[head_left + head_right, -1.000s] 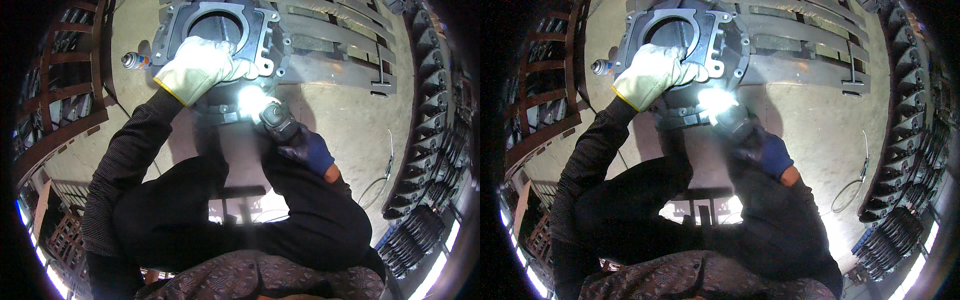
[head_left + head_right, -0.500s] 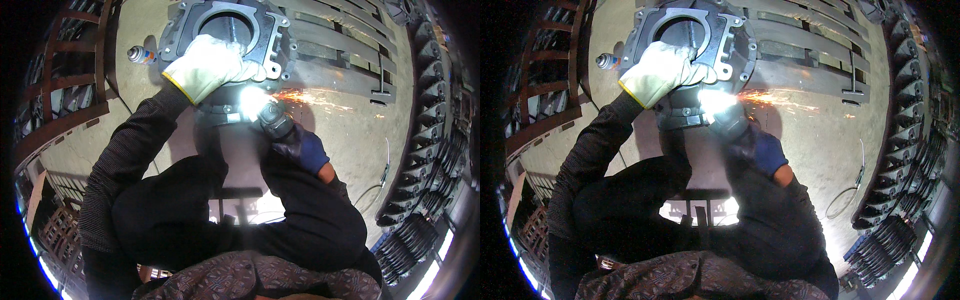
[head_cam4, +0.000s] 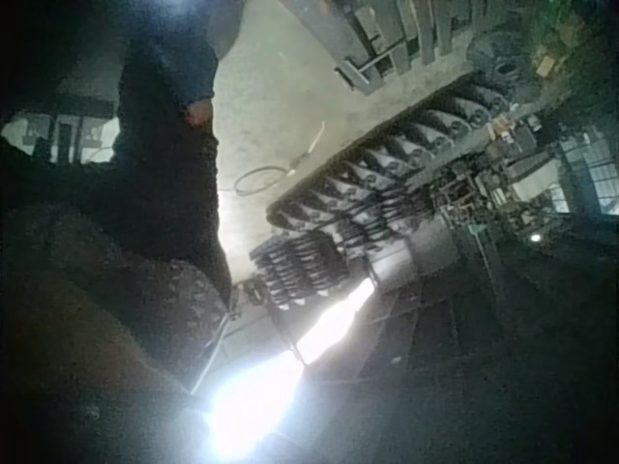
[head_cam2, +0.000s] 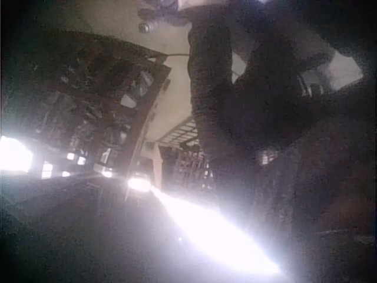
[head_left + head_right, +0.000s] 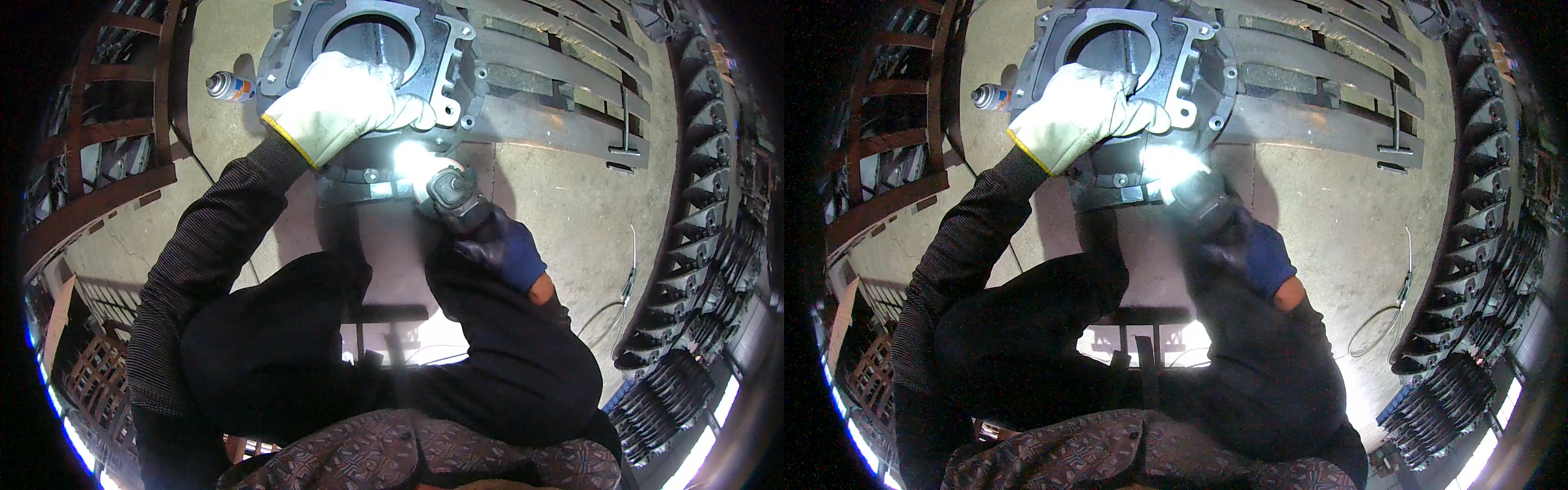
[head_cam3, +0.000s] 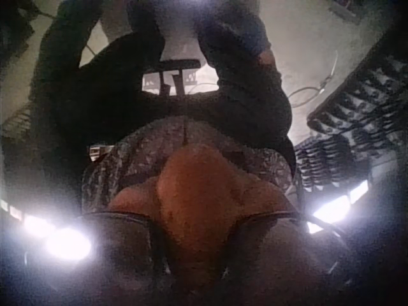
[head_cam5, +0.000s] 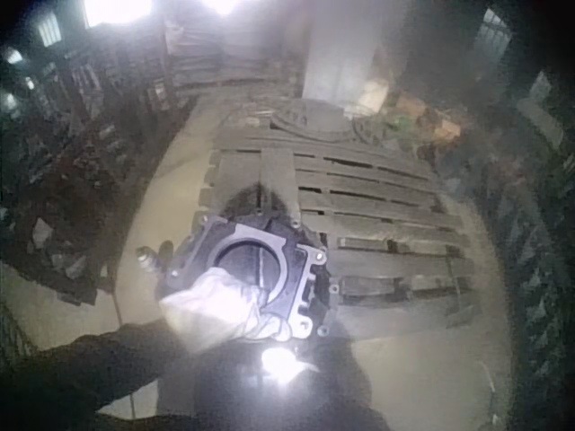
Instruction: The person grinds the edges of a metal part using an angle grinder, then flips it over and continues grinding. They inspect the part and place it on a rack with other similar parts.
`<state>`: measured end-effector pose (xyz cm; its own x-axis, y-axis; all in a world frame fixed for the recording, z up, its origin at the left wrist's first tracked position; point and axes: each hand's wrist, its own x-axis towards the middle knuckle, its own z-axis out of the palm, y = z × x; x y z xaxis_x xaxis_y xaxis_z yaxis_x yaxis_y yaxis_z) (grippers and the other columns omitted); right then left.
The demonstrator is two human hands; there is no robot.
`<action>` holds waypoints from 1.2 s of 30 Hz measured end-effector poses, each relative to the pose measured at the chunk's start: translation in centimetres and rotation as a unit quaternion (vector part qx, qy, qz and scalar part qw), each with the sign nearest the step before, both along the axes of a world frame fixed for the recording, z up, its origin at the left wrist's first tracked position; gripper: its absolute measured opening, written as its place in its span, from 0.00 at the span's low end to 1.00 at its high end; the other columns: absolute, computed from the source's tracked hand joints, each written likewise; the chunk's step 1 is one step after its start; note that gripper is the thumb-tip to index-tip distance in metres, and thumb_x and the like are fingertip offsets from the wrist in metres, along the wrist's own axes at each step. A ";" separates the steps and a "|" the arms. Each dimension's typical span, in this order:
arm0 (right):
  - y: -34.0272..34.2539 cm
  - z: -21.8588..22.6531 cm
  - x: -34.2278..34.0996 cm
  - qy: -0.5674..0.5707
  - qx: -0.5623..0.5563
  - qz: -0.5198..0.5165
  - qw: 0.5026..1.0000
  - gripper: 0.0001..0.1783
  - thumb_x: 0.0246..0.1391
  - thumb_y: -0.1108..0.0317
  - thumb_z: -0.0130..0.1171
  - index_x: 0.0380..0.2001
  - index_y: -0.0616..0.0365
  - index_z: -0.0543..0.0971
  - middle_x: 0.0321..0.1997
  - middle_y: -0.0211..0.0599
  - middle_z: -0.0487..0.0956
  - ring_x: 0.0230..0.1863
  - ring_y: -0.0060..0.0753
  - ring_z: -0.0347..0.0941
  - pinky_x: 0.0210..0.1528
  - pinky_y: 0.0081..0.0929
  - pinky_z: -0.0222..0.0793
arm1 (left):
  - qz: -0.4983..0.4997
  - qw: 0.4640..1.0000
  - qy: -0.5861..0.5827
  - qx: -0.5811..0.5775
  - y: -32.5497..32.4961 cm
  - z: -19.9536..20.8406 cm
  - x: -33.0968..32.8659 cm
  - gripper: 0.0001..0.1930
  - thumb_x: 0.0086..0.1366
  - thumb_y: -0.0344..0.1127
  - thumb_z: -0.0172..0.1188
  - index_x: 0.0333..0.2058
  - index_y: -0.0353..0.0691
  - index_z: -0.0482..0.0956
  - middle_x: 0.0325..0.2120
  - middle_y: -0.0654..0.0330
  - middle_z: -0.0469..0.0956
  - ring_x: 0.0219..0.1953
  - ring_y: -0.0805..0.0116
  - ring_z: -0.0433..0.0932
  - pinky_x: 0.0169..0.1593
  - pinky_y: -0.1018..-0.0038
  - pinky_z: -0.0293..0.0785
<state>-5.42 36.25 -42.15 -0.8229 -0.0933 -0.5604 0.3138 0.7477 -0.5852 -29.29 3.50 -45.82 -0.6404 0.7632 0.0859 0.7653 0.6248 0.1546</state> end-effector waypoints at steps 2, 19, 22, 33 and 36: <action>-0.1 -0.6 -0.2 -0.012 0.018 0.007 1.000 0.54 0.54 0.40 0.72 0.76 0.51 0.60 0.47 0.55 0.87 0.49 0.62 0.84 0.52 0.49 0.80 | -0.003 1.000 0.000 0.002 0.2 0.4 0.0 0.24 0.75 0.58 0.55 0.41 0.39 0.82 0.33 0.49 0.83 0.38 0.49 0.84 0.44 0.59 0.77; 0.6 -1.8 1.1 0.000 0.031 -0.006 0.999 0.51 0.51 0.37 0.74 0.70 0.51 0.67 0.48 0.53 0.86 0.50 0.62 0.83 0.51 0.51 0.80 | -0.054 0.998 0.016 0.020 3.0 4.4 -0.4 0.23 0.75 0.56 0.55 0.44 0.39 0.81 0.34 0.49 0.83 0.38 0.50 0.84 0.44 0.60 0.77; 0.8 -1.2 1.5 -0.009 0.023 -0.020 0.999 0.50 0.51 0.37 0.74 0.70 0.49 0.67 0.50 0.52 0.86 0.51 0.62 0.83 0.52 0.50 0.80 | -0.060 0.998 0.014 0.018 3.3 4.1 -0.6 0.22 0.75 0.56 0.55 0.44 0.39 0.81 0.35 0.49 0.83 0.38 0.50 0.84 0.44 0.60 0.77; -0.2 -2.4 -0.4 0.007 0.016 0.015 1.000 0.53 0.53 0.41 0.73 0.75 0.48 0.60 0.44 0.54 0.87 0.47 0.64 0.84 0.49 0.50 0.81 | -0.101 0.994 0.042 -0.017 3.0 4.3 -0.6 0.22 0.75 0.55 0.56 0.45 0.40 0.81 0.36 0.50 0.83 0.38 0.51 0.83 0.44 0.60 0.77; -0.1 -2.4 0.1 -0.010 0.019 0.000 1.000 0.55 0.54 0.43 0.72 0.77 0.48 0.57 0.43 0.54 0.87 0.46 0.63 0.84 0.48 0.50 0.82 | -0.110 0.993 0.040 -0.020 3.7 4.6 -1.0 0.21 0.76 0.55 0.56 0.46 0.40 0.81 0.36 0.50 0.83 0.38 0.51 0.83 0.44 0.60 0.77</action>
